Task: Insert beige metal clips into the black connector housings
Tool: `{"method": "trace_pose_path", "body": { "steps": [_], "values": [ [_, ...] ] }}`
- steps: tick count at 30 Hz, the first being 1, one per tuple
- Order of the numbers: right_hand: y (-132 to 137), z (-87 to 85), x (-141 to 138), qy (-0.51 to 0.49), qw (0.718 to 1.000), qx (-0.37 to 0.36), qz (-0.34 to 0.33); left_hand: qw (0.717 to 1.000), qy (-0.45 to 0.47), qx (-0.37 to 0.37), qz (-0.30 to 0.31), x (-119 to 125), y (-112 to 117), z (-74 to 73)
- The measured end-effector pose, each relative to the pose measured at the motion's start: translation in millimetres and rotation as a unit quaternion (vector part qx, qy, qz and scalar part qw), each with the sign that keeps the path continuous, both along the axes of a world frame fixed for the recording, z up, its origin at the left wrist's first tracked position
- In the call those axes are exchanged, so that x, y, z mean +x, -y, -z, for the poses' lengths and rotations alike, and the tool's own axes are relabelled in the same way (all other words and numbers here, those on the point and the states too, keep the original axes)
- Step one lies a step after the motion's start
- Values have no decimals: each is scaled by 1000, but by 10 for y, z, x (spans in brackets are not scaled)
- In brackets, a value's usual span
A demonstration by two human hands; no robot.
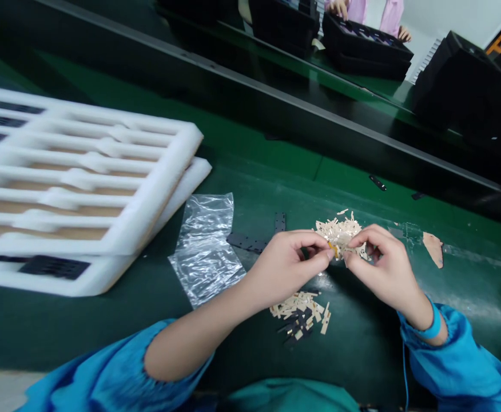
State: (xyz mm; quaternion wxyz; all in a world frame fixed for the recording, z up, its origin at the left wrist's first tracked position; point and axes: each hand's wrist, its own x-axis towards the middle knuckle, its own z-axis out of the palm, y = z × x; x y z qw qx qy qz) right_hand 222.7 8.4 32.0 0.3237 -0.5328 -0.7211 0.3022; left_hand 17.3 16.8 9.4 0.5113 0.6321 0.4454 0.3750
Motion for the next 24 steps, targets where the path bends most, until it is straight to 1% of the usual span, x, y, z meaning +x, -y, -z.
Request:
{"method": "trace_pose_path", "body": {
  "steps": [1,2,3,6,8,12,16,19,20,23,24],
  "values": [
    [15,1,-17,17,999,42,17,999,-16,27,-22,1,12,0],
    [31,4,-34,25,997,68,23,997,-31,53,-39,2,26,-2],
    [46,10,-49,25,997,74,18,995,-41,75,-48,1,40,-5],
    [77,37,-77,0,999,36,-15,990,-54,125,-32,-3,76,-17],
    [83,52,-81,-14,1000,19,-21,985,-59,161,-12,-7,89,-18],
    [79,50,-78,-18,999,14,-32,974,-71,214,9,-14,96,8],
    [61,37,-77,-27,999,-6,-43,971,-81,223,18,-20,90,23],
    [3,73,-50,-41,998,-33,-46,976,-71,205,34,-42,76,-5],
    [-28,98,-34,-33,998,-40,-42,978,-61,195,36,-56,70,-23],
    [-136,197,18,45,997,-57,-15,987,-29,158,33,-115,51,-94],
    [-169,229,29,54,996,-70,-9,988,-22,146,35,-137,46,-118]
  ]
}}
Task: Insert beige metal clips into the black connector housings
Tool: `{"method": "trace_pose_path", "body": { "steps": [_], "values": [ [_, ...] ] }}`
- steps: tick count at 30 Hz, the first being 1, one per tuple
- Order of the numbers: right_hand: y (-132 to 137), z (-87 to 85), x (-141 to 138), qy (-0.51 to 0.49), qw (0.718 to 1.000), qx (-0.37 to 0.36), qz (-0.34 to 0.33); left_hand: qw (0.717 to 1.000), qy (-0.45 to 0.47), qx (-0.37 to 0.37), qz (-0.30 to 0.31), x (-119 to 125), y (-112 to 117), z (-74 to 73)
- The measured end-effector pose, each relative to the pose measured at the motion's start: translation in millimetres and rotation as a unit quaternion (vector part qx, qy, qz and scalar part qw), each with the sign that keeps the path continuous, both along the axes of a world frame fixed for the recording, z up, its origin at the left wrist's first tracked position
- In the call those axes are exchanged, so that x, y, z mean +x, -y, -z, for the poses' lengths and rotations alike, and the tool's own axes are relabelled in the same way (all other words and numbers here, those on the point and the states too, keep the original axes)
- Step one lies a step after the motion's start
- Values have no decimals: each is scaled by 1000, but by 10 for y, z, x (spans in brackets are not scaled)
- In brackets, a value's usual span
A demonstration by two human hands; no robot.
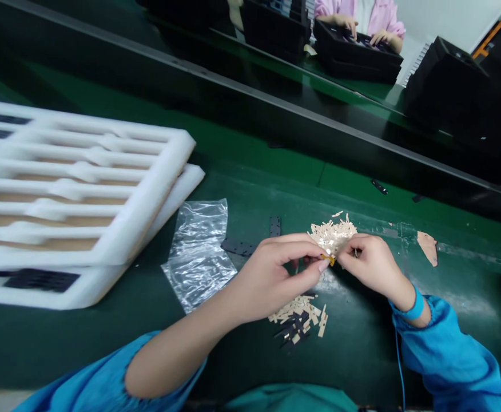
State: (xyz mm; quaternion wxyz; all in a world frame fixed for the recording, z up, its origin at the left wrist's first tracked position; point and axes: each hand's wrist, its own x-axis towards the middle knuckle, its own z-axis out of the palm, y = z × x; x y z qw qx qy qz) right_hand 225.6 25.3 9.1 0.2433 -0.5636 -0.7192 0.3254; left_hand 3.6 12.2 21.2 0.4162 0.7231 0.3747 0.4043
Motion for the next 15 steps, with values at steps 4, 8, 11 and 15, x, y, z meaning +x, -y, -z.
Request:
{"method": "trace_pose_path", "body": {
  "steps": [4,8,11,15],
  "values": [
    [-63,69,-11,-206,952,-224,-13,999,20,-7,40,-59,-12,-53],
    [-17,47,-34,-376,807,-453,-43,997,24,58,43,-75,-15,-22],
    [20,-10,-27,-425,771,-472,-40,997,28,75,24,-81,-21,12],
    [61,-102,-64,-437,809,-393,-10,1000,25,0,-18,-69,-46,30]
  ]
}}
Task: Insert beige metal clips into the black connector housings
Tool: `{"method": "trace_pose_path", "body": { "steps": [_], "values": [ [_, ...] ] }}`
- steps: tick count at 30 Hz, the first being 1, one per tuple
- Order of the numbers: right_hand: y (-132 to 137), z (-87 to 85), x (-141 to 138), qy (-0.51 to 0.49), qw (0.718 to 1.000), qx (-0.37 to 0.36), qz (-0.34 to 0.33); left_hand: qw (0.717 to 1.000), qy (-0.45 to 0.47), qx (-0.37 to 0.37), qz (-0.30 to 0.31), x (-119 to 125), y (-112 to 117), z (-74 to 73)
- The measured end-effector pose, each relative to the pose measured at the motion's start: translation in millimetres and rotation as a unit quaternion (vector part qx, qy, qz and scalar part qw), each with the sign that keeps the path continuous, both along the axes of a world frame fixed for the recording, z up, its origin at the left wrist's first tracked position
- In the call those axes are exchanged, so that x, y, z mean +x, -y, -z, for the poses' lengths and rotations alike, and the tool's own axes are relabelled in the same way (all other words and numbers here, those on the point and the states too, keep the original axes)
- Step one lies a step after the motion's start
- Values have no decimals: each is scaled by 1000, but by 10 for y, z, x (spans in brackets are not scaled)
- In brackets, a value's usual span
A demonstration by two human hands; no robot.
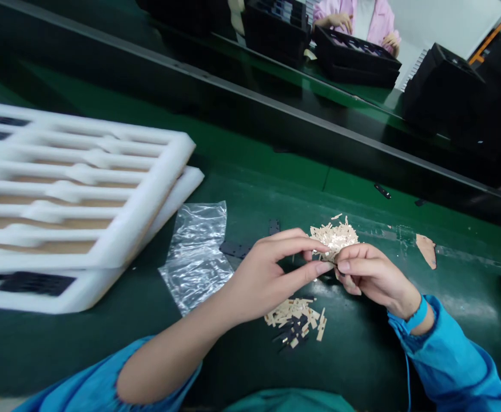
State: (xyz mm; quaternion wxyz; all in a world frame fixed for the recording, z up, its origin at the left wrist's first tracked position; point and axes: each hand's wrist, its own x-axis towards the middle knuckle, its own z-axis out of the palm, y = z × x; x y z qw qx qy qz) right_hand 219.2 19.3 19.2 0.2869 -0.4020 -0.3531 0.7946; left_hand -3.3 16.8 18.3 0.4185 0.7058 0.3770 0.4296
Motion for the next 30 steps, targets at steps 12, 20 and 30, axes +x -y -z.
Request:
{"method": "trace_pose_path", "body": {
  "steps": [12,20,30],
  "values": [
    [176,71,-145,183,946,228,140,985,94,-103,-104,185,20,132],
    [163,-13,-107,242,914,291,145,996,19,-85,-13,167,65,40],
    [161,-17,-101,257,910,296,139,998,-11,-59,18,154,63,11]
  ]
}}
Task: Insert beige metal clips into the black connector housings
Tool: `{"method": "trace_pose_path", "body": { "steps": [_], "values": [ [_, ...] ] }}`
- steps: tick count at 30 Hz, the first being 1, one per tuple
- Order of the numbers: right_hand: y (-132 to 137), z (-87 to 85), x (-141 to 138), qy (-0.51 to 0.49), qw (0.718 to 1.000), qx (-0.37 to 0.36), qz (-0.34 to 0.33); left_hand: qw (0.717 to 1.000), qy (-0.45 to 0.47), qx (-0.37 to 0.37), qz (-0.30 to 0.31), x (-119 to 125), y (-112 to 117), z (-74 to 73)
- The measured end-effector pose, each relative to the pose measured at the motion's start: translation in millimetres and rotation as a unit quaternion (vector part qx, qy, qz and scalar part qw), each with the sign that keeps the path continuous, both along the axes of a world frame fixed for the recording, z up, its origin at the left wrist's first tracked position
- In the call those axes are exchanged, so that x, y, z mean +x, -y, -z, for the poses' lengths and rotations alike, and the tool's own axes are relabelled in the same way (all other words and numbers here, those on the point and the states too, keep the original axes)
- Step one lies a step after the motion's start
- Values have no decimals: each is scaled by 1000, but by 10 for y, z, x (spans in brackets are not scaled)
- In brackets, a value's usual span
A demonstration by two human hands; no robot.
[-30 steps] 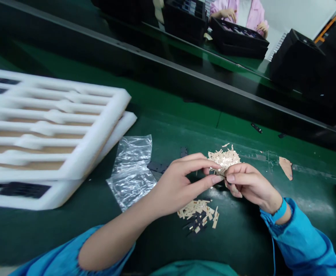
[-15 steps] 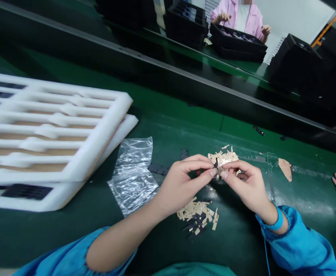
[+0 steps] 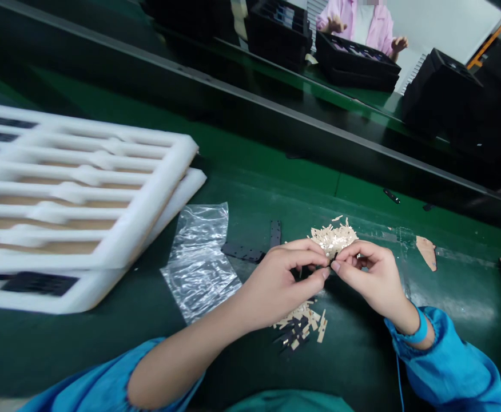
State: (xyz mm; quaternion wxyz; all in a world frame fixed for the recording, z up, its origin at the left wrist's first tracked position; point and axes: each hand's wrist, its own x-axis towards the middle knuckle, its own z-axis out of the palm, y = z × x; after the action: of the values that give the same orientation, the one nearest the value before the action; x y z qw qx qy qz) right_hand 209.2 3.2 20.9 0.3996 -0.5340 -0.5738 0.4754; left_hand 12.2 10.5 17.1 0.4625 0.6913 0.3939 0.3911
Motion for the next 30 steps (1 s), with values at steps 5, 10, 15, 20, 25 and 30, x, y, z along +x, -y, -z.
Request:
{"method": "trace_pose_path", "body": {
  "steps": [5,10,15,20,25,30],
  "values": [
    [11,-14,-1,10,1000,17,-2,1000,-10,6,4,-7,-4,12],
    [10,-27,-9,43,996,80,5,999,-19,-34,14,-29,-22,9],
    [-5,17,2,-70,996,-57,-6,985,41,-164,30,-60,-99,3],
    [-10,38,-25,-186,965,-183,-39,961,116,-237,87,-59,-156,33],
    [-8,44,-94,-251,935,-247,-37,967,106,-216,85,18,-97,88],
    [-30,57,-92,-255,939,-233,5,994,-31,-100,-9,-162,-226,138]
  ]
}}
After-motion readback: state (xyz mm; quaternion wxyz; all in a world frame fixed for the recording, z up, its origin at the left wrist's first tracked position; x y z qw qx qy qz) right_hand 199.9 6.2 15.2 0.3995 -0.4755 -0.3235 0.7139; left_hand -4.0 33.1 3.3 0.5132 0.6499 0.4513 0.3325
